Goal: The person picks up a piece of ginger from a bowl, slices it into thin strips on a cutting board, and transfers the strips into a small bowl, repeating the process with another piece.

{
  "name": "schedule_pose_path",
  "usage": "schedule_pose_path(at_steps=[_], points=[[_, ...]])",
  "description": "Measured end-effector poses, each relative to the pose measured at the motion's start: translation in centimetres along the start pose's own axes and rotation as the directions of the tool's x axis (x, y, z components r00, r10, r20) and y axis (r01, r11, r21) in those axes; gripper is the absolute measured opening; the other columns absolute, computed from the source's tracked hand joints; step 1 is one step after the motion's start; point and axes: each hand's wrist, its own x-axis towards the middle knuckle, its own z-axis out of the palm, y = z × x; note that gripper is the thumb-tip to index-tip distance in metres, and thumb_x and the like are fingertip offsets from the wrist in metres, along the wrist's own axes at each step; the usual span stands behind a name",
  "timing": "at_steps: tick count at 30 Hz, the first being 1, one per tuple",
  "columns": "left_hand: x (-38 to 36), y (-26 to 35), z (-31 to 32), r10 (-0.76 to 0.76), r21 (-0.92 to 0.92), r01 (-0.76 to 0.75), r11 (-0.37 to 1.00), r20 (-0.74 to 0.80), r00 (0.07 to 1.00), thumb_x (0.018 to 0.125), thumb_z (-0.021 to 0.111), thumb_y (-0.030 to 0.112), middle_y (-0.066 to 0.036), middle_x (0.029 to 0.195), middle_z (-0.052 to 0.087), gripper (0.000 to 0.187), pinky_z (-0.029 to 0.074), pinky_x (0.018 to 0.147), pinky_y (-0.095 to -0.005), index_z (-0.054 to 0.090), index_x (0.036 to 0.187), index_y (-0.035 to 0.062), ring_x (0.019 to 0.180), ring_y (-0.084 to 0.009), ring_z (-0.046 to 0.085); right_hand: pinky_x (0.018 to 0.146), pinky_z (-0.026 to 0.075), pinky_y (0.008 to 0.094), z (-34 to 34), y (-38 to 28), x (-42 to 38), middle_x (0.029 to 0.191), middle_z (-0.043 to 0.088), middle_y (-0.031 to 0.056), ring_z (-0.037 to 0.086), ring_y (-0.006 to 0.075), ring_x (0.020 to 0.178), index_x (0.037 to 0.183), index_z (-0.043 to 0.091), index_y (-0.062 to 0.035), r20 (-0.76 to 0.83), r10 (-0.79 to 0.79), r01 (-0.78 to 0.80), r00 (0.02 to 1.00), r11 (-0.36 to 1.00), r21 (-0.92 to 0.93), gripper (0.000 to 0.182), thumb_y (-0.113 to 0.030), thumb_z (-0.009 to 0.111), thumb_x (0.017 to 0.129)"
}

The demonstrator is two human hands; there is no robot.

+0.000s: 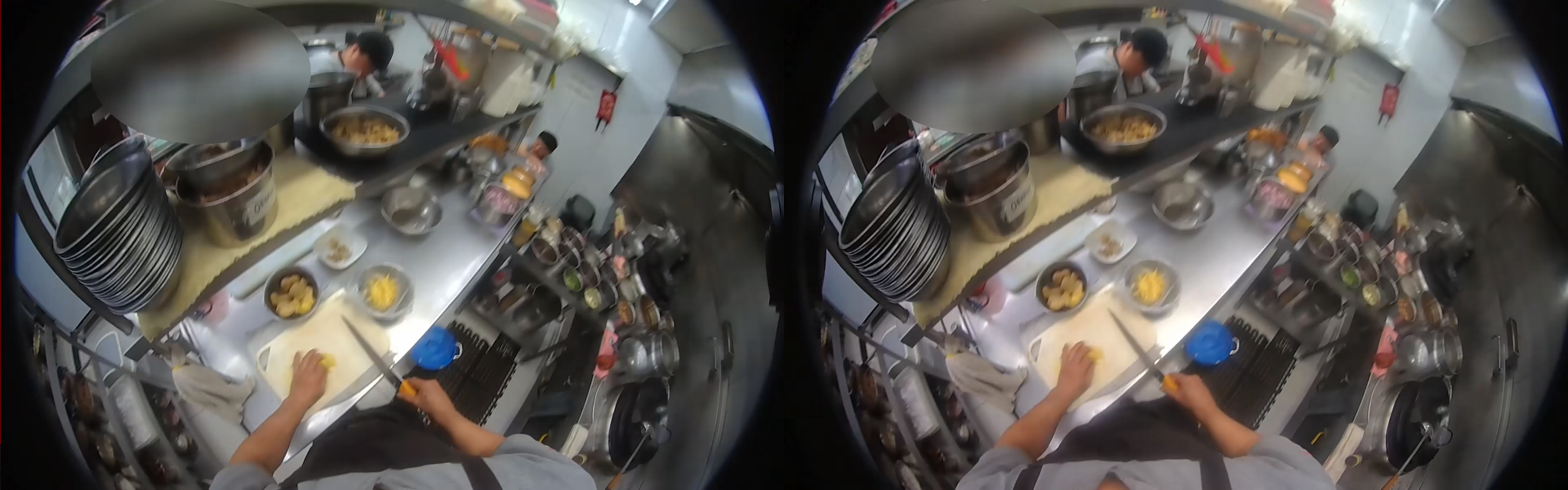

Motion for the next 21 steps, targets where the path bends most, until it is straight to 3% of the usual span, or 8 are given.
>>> schedule_pose_path(at_steps=[2, 4, 8, 11, 15, 16, 17, 21], points=[[0.7, -0.1, -1.3, -0.022, -0.013, 0.021, 1.0, -0.089, 0.996, 0.078, 0.07, 0.011, -0.015, 0.118, 0.059, 0.019, 0.033, 0.106, -0.0623, 0.063, 0.095, 0.0051, 0.126, -0.0351, 0.05, 0.07, 0.053, 0.0425, -1.2, -1.2, 0.4, 0.087, 0.069, 0.0215, 0.068, 0.0387, 0.08, 0.104, 0.07, -0.0031, 0.04, 0.011, -0.01, 0.999, 0.999, -0.034, 0.038, -0.036, 0.075, 0.086], [1.1, 0.6, -1.6, -0.134, -0.216, 0.105, 0.971, -0.123, 0.983, 0.075, 0.071, 0.009, -0.018, 0.114, 0.058, 0.025, 0.038, 0.103, -0.0561, 0.061, 0.097, 0.0042, 0.12, -0.0383, 0.052, 0.072, 0.052, 0.0461, -2.4, -1.1, 0.8, 0.088, 0.069, 0.0213, 0.066, 0.0412, 0.083, 0.104, 0.069, -0.0044, 0.069, -0.046, 0.057, 0.997, 0.985, -0.165, 0.036, -0.036, 0.072, 0.087], [-0.4, -0.9, -0.2, -0.294, -0.25, 0.224, 0.942, -0.293, 0.91, 0.076, 0.068, 0.005, -0.022, 0.113, 0.057, 0.029, 0.042, 0.099, -0.0504, 0.058, 0.103, -0.0004, 0.111, -0.0429, 0.053, 0.076, 0.051, 0.0492, -2.2, -0.8, 1.3, 0.093, 0.068, 0.0222, 0.064, 0.0428, 0.088, 0.11, 0.067, -0.0062, 0.1, -0.083, 0.105, 0.992, 0.963, -0.248, 0.035, -0.03, 0.071, 0.085], [-2.1, -1.4, 0.8, -0.405, -0.213, 0.347, 0.914, -0.404, 0.82, 0.078, 0.065, 0.004, -0.026, 0.114, 0.057, 0.028, 0.041, 0.099, -0.053, 0.058, 0.105, -0.0027, 0.111, -0.0452, 0.052, 0.076, 0.051, 0.0504, -0.1, 0.5, 1.9, 0.093, 0.068, 0.0227, 0.065, 0.0423, 0.089, 0.111, 0.067, -0.0061, 0.127, -0.194, 0.221, 0.973, 0.94, -0.259, 0.034, -0.027, 0.071, 0.084], [-3.9, -2.0, 1.1, -0.556, -0.181, 0.526, 0.831, -0.314, 0.77, 0.087, 0.061, 0.008, -0.029, 0.121, 0.057, 0.035, 0.041, 0.105, -0.0508, 0.057, 0.119, -0.0057, 0.118, -0.0465, 0.051, 0.073, 0.054, 0.0518, 2.4, 0.9, 3.0, 0.088, 0.069, 0.0226, 0.067, 0.042, 0.081, 0.105, 0.069, -0.0066, 0.253, -0.314, 0.38, 0.915, 0.882, -0.279, 0.03, -0.026, 0.069, 0.082], [-3.9, -1.8, 0.4, -0.579, -0.176, 0.553, 0.815, -0.305, 0.756, 0.088, 0.061, 0.008, -0.029, 0.123, 0.057, 0.035, 0.042, 0.105, -0.0492, 0.057, 0.12, -0.0056, 0.119, -0.0457, 0.051, 0.071, 0.054, 0.0517, 3.1, 0.6, 3.1, 0.085, 0.069, 0.0227, 0.067, 0.0424, 0.078, 0.102, 0.07, -0.0068, 0.291, -0.301, 0.385, 0.908, 0.873, -0.299, 0.027, -0.027, 0.068, 0.084], [-4.3, -2.1, 0.7, -0.58, -0.176, 0.556, 0.813, -0.34, 0.74, 0.088, 0.061, 0.008, -0.028, 0.123, 0.057, 0.035, 0.042, 0.104, -0.0483, 0.057, 0.12, -0.0048, 0.118, -0.0452, 0.052, 0.079, 0.054, 0.0504, 2.8, -0.6, 3.5, 0.094, 0.069, 0.0241, 0.067, 0.041, 0.088, 0.104, 0.068, -0.0025, 0.421, -0.202, 0.351, 0.884, 0.882, -0.313, 0.033, -0.029, 0.066, 0.085], [-3.7, -1.3, -1.0, -0.628, -0.207, 0.594, 0.778, -0.298, 0.719, 0.089, 0.06, 0.008, -0.026, 0.119, 0.058, 0.029, 0.044, 0.1, -0.0467, 0.058, 0.115, -0.0044, 0.114, -0.0431, 0.054, 0.078, 0.054, 0.0486, 1.6, -1.5, 3.3, 0.096, 0.069, 0.0248, 0.066, 0.0433, 0.089, 0.113, 0.068, -0.0047, 0.275, -0.247, 0.282, 0.929, 0.955, -0.095, 0.034, -0.025, 0.068, 0.085]])
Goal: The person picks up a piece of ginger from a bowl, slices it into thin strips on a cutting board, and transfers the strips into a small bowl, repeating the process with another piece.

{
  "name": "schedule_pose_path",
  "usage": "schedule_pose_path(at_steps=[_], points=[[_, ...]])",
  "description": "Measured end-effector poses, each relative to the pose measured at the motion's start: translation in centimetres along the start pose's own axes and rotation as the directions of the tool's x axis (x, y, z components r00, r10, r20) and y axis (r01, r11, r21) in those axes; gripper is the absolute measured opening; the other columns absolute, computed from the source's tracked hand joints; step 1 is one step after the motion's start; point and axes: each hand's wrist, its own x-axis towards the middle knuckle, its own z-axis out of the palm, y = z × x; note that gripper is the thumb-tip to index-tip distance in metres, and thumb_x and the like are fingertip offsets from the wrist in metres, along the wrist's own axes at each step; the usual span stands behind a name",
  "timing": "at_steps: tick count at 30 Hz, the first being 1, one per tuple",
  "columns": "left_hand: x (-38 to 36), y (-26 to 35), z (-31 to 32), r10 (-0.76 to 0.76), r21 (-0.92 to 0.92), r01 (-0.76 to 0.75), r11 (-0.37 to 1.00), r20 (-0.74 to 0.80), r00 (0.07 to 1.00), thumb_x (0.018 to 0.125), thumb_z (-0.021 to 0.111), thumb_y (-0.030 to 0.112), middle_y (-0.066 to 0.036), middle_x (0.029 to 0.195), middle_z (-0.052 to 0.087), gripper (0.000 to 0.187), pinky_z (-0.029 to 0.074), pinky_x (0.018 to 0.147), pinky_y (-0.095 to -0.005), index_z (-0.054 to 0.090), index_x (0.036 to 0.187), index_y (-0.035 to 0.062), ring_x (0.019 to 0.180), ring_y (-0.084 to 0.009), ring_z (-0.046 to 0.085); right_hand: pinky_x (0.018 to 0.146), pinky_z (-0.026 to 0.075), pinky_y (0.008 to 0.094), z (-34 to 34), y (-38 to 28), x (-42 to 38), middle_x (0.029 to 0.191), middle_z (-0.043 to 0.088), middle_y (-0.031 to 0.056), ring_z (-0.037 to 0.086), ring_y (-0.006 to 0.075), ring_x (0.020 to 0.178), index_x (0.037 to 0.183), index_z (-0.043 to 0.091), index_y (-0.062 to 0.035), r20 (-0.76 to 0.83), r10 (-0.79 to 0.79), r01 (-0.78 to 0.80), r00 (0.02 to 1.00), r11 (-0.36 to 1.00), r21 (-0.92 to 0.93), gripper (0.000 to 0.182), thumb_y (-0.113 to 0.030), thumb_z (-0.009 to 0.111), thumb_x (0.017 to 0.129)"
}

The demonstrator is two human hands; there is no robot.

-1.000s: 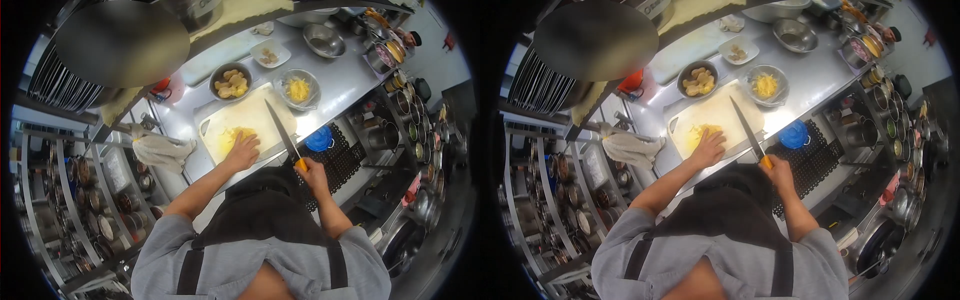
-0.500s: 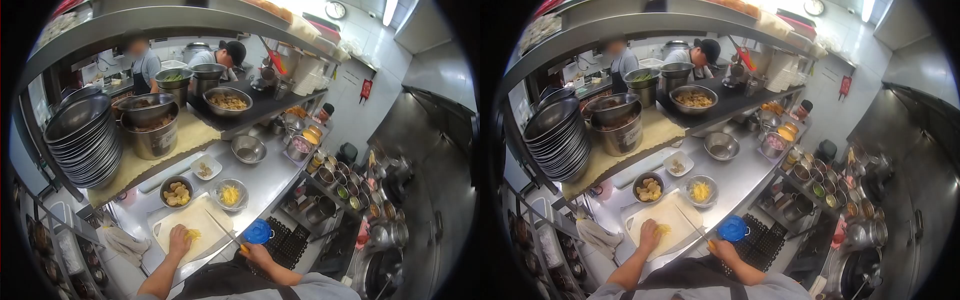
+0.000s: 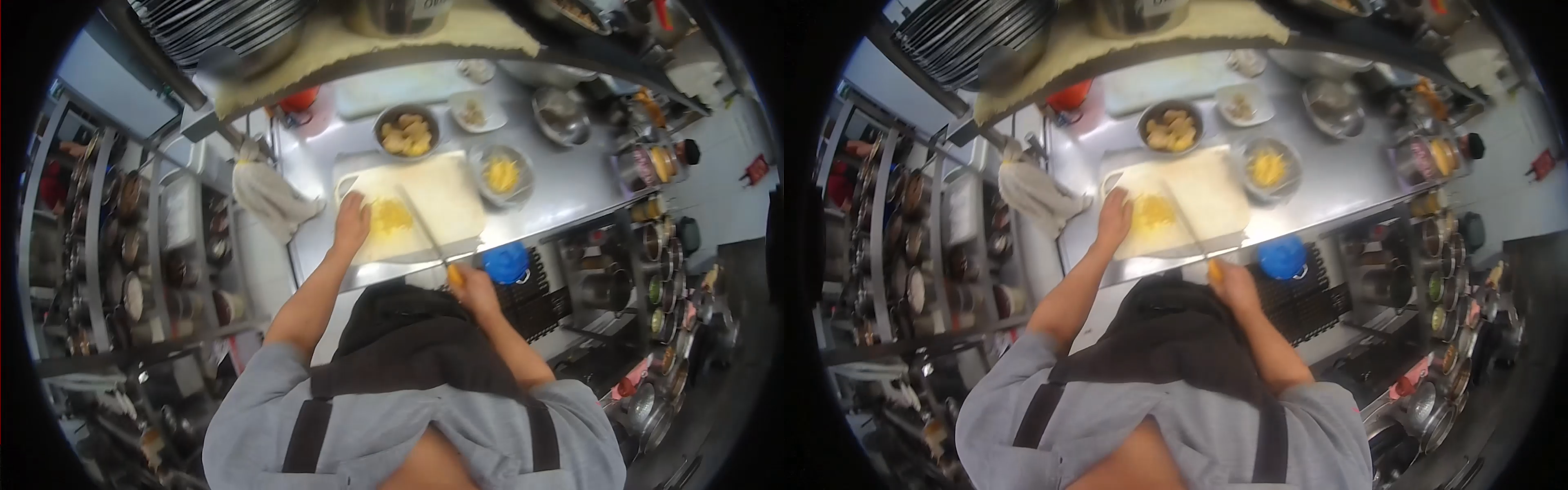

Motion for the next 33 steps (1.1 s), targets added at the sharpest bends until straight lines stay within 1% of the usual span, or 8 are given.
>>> schedule_pose_path(at_steps=[4, 7, 12, 16, 22, 29, 32, 33], points=[[0.6, 0.9, 1.5, 0.028, -0.021, -0.028, 0.999, 0.037, 0.999, 0.09, 0.06, 0.009, -0.025, 0.122, 0.055, 0.031, 0.043, 0.102, -0.0458, 0.056, 0.117, -0.0058, 0.118, -0.0426, 0.052, 0.066, 0.054, 0.0409, -1.0, 1.4, -1.3, 0.091, 0.071, 0.0232, 0.069, 0.0377, 0.074, 0.12, 0.066, -0.0043, -0.137, 0.05, -0.021, 0.989, 0.978, 0.207, 0.038, -0.021, 0.071, 0.087], [1.2, 2.5, 3.4, 0.152, 0.066, -0.156, 0.986, 0.057, 0.987, 0.089, 0.062, 0.01, -0.025, 0.126, 0.053, 0.034, 0.04, 0.105, -0.0485, 0.056, 0.118, -0.0066, 0.122, -0.0442, 0.048, 0.055, 0.051, 0.0297, -0.7, 3.0, -2.2, 0.076, 0.067, 0.0072, 0.059, 0.0111, 0.056, 0.132, 0.061, -0.0083, 0.091, 0.401, -0.384, 0.911, 0.748, 0.541, 0.048, -0.015, 0.073, 0.086], [-0.8, 4.9, 5.2, 0.106, -0.054, -0.1, 0.994, 0.12, 0.987, 0.089, 0.063, 0.011, -0.026, 0.131, 0.051, 0.041, 0.036, 0.107, -0.0529, 0.054, 0.124, -0.0065, 0.126, -0.0462, 0.045, 0.05, 0.048, 0.0266, 2.4, 3.4, -1.7, 0.075, 0.065, 0.0037, 0.057, 0.0096, 0.053, 0.139, 0.057, -0.0112, 0.238, 0.346, -0.409, 0.908, 0.6, 0.687, 0.055, -0.014, 0.073, 0.087], [-0.8, 6.0, 5.0, 0.142, 0.092, -0.143, 0.985, 0.021, 0.99, 0.088, 0.065, 0.012, -0.027, 0.131, 0.051, 0.044, 0.037, 0.106, -0.0527, 0.053, 0.126, -0.0067, 0.124, -0.046, 0.046, 0.052, 0.05, 0.0304, 3.4, 0.0, 0.2, 0.073, 0.066, 0.0076, 0.057, 0.0134, 0.051, 0.142, 0.053, -0.0059, 0.343, 0.261, -0.419, 0.902, 0.719, 0.555, 0.057, -0.018, 0.072, 0.089], [-0.9, 5.0, 6.4, -0.13, 0.038, 0.139, 0.99, -0.187, 0.974, 0.088, 0.062, 0.009, -0.027, 0.132, 0.049, 0.039, 0.04, 0.105, -0.0486, 0.055, 0.123, -0.0054, 0.124, -0.0447, 0.047, 0.057, 0.052, 0.0339, 6.1, -2.9, 2.4, 0.072, 0.065, 0.0143, 0.058, 0.018, 0.051, 0.141, 0.052, -0.0041, 0.396, 0.154, -0.349, 0.905, 0.8, 0.487, 0.056, -0.02, 0.07, 0.09], [0.1, 6.7, 6.4, -0.26, -0.161, 0.223, 0.961, -0.274, 0.926, 0.086, 0.06, 0.002, -0.021, 0.129, 0.056, 0.027, 0.045, 0.101, -0.0421, 0.061, 0.113, -0.0022, 0.118, -0.0381, 0.056, 0.054, 0.05, 0.0299, 4.1, -4.1, 2.2, 0.066, 0.063, 0.0121, 0.059, 0.015, 0.051, 0.139, 0.054, -0.0018, 0.338, 0.098, -0.264, 0.936, 0.831, 0.49, 0.056, -0.019, 0.072, 0.089], [3.9, 11.3, 8.1, -0.15, -0.23, 0.09, 0.969, -0.259, 0.954, 0.085, 0.061, 0.002, -0.02, 0.128, 0.057, 0.025, 0.045, 0.101, -0.0415, 0.063, 0.11, -0.002, 0.118, -0.0379, 0.056, 0.055, 0.051, 0.0301, 1.9, -3.2, 1.4, 0.066, 0.064, 0.0129, 0.061, 0.0152, 0.052, 0.138, 0.055, -0.0014, 0.175, 0.133, -0.201, 0.976, 0.864, 0.461, 0.056, -0.02, 0.072, 0.089], [5.5, 13.3, 9.0, -0.099, -0.275, 0.023, 0.961, -0.267, 0.958, 0.084, 0.061, 0.002, -0.019, 0.126, 0.059, 0.025, 0.045, 0.101, -0.0409, 0.064, 0.109, -0.0012, 0.117, -0.0377, 0.057, 0.06, 0.052, 0.0343, 0.1, -3.7, 1.4, 0.07, 0.064, 0.0182, 0.062, 0.0237, 0.056, 0.135, 0.057, -0.0013, 0.087, 0.174, -0.194, 0.981, 0.854, 0.483, 0.054, -0.021, 0.072, 0.087]])
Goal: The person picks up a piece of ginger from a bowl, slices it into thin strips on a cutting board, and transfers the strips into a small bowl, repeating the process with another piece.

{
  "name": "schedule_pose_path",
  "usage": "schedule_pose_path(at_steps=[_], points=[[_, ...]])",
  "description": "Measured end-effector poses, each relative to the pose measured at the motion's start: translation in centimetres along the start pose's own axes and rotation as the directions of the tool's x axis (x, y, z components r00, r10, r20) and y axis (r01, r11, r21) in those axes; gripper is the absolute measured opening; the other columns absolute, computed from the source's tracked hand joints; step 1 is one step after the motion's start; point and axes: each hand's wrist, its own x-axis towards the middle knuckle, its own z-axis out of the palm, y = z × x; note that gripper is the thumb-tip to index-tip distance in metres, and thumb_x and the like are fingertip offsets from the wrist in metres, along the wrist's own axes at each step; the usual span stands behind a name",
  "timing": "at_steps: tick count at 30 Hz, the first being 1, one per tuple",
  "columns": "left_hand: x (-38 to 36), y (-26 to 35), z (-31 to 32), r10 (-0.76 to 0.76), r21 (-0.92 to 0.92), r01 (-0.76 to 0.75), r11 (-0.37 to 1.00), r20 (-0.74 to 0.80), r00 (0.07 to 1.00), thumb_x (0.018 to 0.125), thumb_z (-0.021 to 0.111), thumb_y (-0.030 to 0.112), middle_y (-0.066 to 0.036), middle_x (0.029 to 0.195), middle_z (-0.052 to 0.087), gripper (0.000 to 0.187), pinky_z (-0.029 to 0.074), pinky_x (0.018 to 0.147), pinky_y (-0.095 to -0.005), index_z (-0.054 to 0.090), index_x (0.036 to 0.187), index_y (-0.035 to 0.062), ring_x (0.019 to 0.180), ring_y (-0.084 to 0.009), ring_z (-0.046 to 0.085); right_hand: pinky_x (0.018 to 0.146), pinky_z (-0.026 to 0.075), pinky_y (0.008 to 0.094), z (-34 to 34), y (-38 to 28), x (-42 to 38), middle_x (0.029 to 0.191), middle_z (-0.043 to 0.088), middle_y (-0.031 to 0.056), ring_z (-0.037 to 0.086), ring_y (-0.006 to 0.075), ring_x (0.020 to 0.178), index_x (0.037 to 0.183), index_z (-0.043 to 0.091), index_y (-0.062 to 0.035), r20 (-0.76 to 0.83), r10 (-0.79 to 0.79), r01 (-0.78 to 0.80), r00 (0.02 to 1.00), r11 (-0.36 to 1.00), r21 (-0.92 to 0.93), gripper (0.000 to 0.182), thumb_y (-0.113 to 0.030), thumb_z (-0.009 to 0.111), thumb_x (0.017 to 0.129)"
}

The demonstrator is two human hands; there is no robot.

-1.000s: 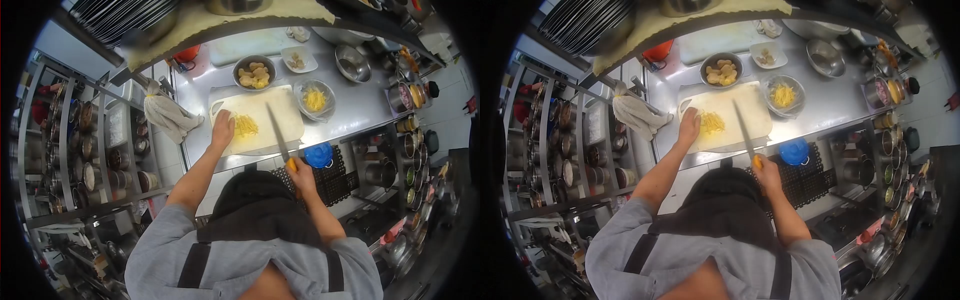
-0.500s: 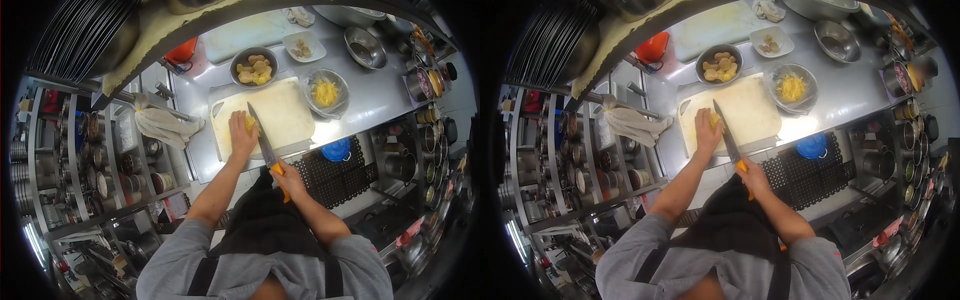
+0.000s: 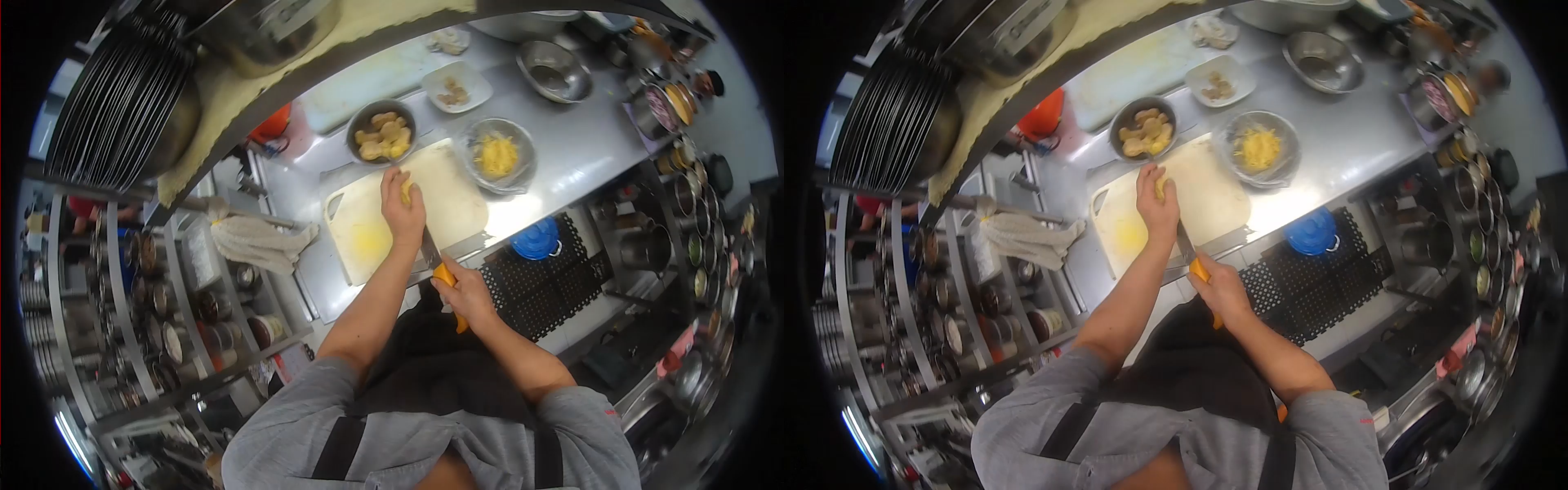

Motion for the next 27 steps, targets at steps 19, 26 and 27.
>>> schedule_pose_path(at_steps=[19, 26, 27], points=[[13.4, 0.3, 1.7, -0.018, 0.087, -0.051, 0.995, 0.654, 0.757, 0.086, 0.067, 0.02, -0.014, 0.094, 0.074, 0.022, 0.055, 0.076, -0.0361, 0.073, 0.102, 0.0055, 0.082, -0.0267, 0.072, 0.058, 0.053, 0.0295, -8.1, 6.9, -9.9, 0.087, 0.072, 0.0134, 0.065, 0.014, 0.06, 0.132, 0.062, -0.0056, -0.308, -0.163, 0.07, 0.938, 0.954, -0.29, 0.055, -0.019, 0.08, 0.081], [5.7, -12.1, -12.0, -0.054, 0.429, -0.321, 0.845, 0.665, 0.745, 0.078, 0.061, 0.005, -0.017, 0.096, 0.07, 0.022, 0.051, 0.091, -0.0446, 0.073, 0.096, 0.002, 0.095, -0.0373, 0.064, 0.052, 0.048, 0.0265, -5.8, 7.0, -2.3, 0.084, 0.07, 0.0058, 0.058, 0.0108, 0.058, 0.133, 0.061, -0.0029, 0.033, 0.25, -0.25, 0.968, 0.928, 0.277, 0.056, -0.007, 0.079, 0.08], [4.4, -11.5, -13.3, -0.067, 0.446, -0.311, 0.839, 0.652, 0.755, 0.078, 0.061, 0.005, -0.017, 0.096, 0.07, 0.022, 0.051, 0.091, -0.0446, 0.073, 0.096, 0.002, 0.095, -0.0373, 0.064, 0.052, 0.048, 0.0265, -5.4, 7.1, -1.6, 0.084, 0.07, 0.0058, 0.058, 0.0108, 0.058, 0.133, 0.061, -0.0029, 0.053, 0.242, -0.247, 0.969, 0.93, 0.272, 0.056, -0.007, 0.079, 0.08]])
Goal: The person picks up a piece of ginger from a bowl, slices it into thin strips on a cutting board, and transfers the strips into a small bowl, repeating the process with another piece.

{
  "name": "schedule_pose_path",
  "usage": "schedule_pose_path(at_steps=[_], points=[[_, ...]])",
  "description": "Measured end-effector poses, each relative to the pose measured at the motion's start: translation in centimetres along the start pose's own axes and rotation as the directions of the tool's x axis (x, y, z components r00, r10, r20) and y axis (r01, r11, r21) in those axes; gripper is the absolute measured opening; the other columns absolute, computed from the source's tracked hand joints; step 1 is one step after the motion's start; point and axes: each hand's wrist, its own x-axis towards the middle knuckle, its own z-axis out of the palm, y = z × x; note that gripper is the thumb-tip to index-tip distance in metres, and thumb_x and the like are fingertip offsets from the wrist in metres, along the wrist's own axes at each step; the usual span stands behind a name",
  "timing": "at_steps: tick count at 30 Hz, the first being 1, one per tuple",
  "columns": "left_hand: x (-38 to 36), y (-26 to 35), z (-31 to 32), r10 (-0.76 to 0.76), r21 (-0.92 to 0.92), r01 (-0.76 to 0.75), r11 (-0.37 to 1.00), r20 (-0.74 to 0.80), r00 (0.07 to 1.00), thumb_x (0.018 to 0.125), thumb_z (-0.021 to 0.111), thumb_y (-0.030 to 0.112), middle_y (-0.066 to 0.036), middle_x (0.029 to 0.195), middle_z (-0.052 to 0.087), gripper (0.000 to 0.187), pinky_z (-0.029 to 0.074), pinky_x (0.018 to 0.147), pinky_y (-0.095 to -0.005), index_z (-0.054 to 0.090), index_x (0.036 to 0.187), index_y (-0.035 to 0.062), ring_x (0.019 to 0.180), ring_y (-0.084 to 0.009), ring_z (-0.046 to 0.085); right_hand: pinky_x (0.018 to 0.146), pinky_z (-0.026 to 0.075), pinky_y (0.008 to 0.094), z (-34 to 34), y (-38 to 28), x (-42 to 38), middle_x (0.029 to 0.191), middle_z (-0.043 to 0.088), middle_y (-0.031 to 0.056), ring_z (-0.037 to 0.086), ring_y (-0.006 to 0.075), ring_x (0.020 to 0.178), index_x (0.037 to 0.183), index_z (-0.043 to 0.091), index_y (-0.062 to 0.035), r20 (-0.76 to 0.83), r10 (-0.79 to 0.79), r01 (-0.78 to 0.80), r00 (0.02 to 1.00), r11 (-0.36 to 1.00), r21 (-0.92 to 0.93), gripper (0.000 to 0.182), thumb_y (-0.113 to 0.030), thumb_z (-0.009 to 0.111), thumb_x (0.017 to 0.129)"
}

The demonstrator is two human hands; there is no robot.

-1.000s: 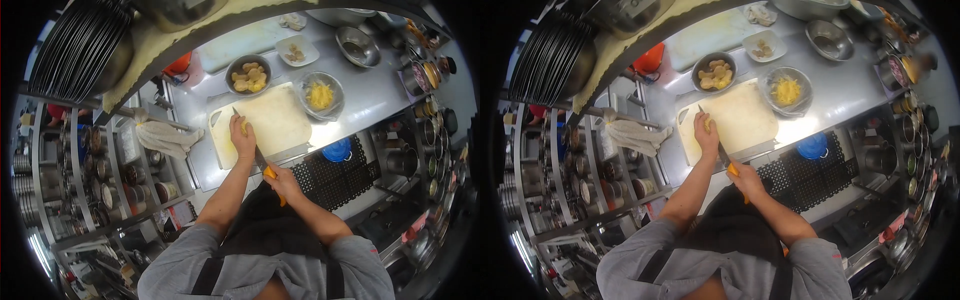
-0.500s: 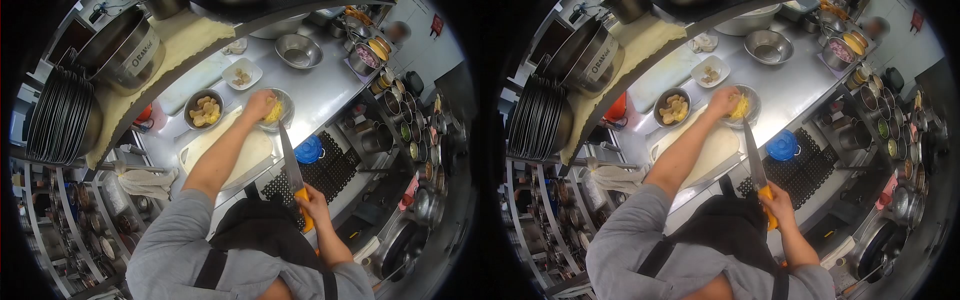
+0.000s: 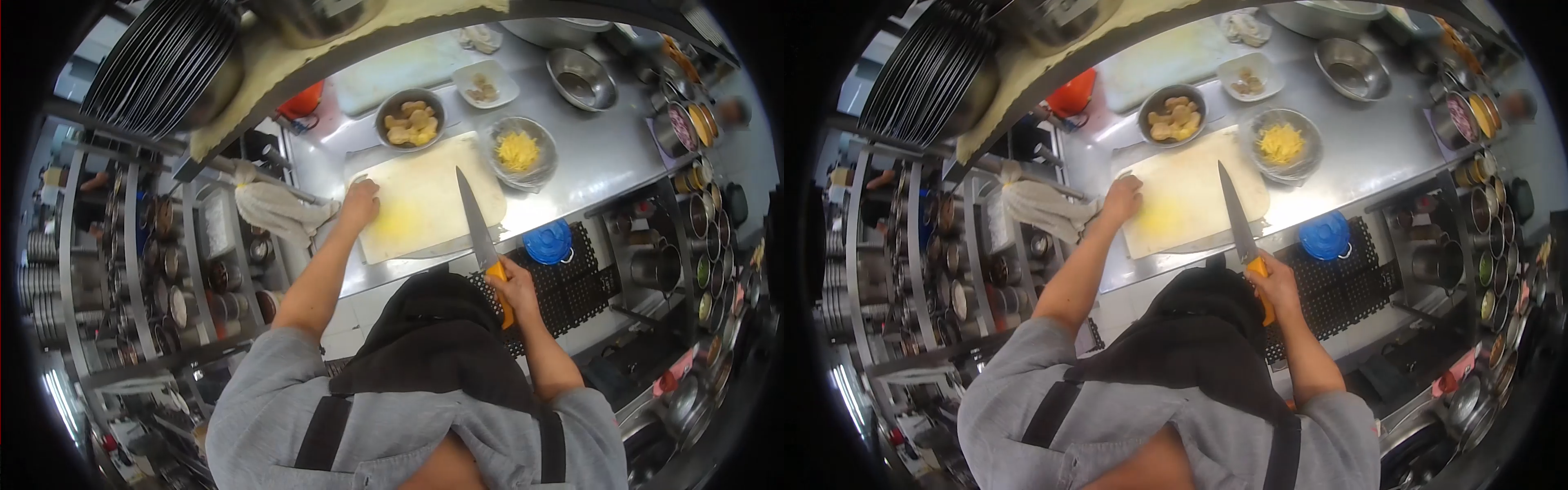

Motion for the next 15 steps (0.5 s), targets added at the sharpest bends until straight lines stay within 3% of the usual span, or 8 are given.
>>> schedule_pose_path(at_steps=[3, 6, 7, 8, 9, 12, 13, 15], points=[[-3.3, 2.0, 0.3, -0.138, 0.083, 0.14, 0.987, -0.027, 0.99, 0.075, 0.065, 0.009, -0.017, 0.106, 0.069, 0.031, 0.053, 0.09, -0.0448, 0.07, 0.105, 0.0043, 0.098, -0.0378, 0.065, 0.048, 0.048, 0.027, 1.6, 0.1, 2.5, 0.074, 0.067, 0.0064, 0.057, 0.0111, 0.05, 0.139, 0.058, -0.0103, 0.145, -0.018, 0.027, 0.989, 0.998, -0.062, 0.06, -0.012, 0.076, 0.082], [-4.9, 2.4, 2.8, -0.051, 0.065, 0.063, 0.996, -0.172, 0.984, 0.077, 0.068, 0.009, -0.017, 0.109, 0.068, 0.032, 0.054, 0.086, -0.0429, 0.069, 0.108, 0.0048, 0.095, -0.0358, 0.067, 0.049, 0.049, 0.0279, 4.3, 0.6, 3.8, 0.075, 0.067, 0.008, 0.056, 0.0127, 0.049, 0.14, 0.057, -0.0104, 0.3, -0.029, 0.091, 0.954, 0.976, -0.197, 0.062, -0.013, 0.076, 0.082], [-4.9, 3.2, 3.2, -0.187, -0.106, 0.165, 0.981, -0.252, 0.949, 0.077, 0.068, 0.006, -0.017, 0.104, 0.068, 0.028, 0.053, 0.086, -0.0432, 0.069, 0.105, 0.003, 0.093, -0.035, 0.066, 0.048, 0.046, 0.0246, 5.3, -0.8, 3.2, 0.08, 0.068, 0.005, 0.054, 0.0092, 0.05, 0.139, 0.056, -0.0033, 0.339, 0.014, 0.065, 0.941, 0.973, -0.223, 0.061, -0.006, 0.077, 0.082], [-4.8, 4.0, 3.4, -0.325, -0.283, 0.241, 0.928, -0.305, 0.895, 0.078, 0.067, 0.004, -0.018, 0.099, 0.068, 0.025, 0.052, 0.086, -0.0435, 0.069, 0.103, 0.0012, 0.091, -0.0343, 0.065, 0.048, 0.046, 0.0246, 6.2, -1.2, 3.1, 0.081, 0.069, 0.0061, 0.055, 0.0091, 0.05, 0.14, 0.055, -0.0029, 0.386, 0.041, 0.064, 0.922, 0.964, -0.256, 0.064, -0.008, 0.078, 0.081], [-4.8, 4.6, 3.5, -0.403, -0.348, 0.285, 0.893, -0.339, 0.85, 0.078, 0.067, 0.0, -0.016, 0.096, 0.068, 0.022, 0.054, 0.079, -0.0412, 0.069, 0.1, 0.0024, 0.086, -0.0328, 0.066, 0.048, 0.046, 0.0247, 6.6, -1.6, 2.7, 0.081, 0.069, 0.006, 0.055, 0.0093, 0.05, 0.14, 0.055, -0.0026, 0.395, 0.04, 0.056, 0.918, 0.972, -0.228, 0.064, -0.008, 0.079, 0.081], [-3.9, 6.4, 3.2, -0.46, -0.393, 0.31, 0.866, -0.381, 0.802, 0.079, 0.065, -0.001, -0.016, 0.093, 0.068, 0.018, 0.055, 0.075, -0.0399, 0.068, 0.097, 0.0028, 0.081, -0.0318, 0.067, 0.047, 0.046, 0.0252, 5.8, -2.7, 1.0, 0.081, 0.069, 0.0061, 0.055, 0.0098, 0.049, 0.139, 0.056, -0.0016, 0.374, 0.035, 0.04, 0.927, 0.981, -0.191, 0.063, -0.009, 0.079, 0.081], [-3.3, 7.5, 3.1, -0.457, -0.402, 0.3, 0.865, -0.385, 0.802, 0.079, 0.065, -0.001, -0.016, 0.093, 0.068, 0.018, 0.055, 0.075, -0.0399, 0.068, 0.097, 0.0028, 0.081, -0.0318, 0.067, 0.049, 0.048, 0.0267, 4.8, -3.0, 0.1, 0.079, 0.069, 0.007, 0.056, 0.011, 0.05, 0.138, 0.058, -0.0069, 0.341, -0.007, 0.073, 0.94, 0.981, -0.181, 0.061, -0.011, 0.079, 0.081], [0.0, 10.6, 2.6, -0.292, -0.396, 0.104, 0.912, -0.451, 0.843, 0.08, 0.064, -0.002, -0.015, 0.091, 0.068, 0.015, 0.055, 0.075, -0.0399, 0.068, 0.094, 0.0033, 0.082, -0.0316, 0.067, 0.052, 0.05, 0.0278, 2.2, -5.5, -2.9, 0.075, 0.069, 0.0066, 0.058, 0.0111, 0.051, 0.136, 0.061, -0.0128, 0.231, -0.07, 0.106, 0.97, 0.983, -0.148, 0.061, -0.01, 0.079, 0.079]])
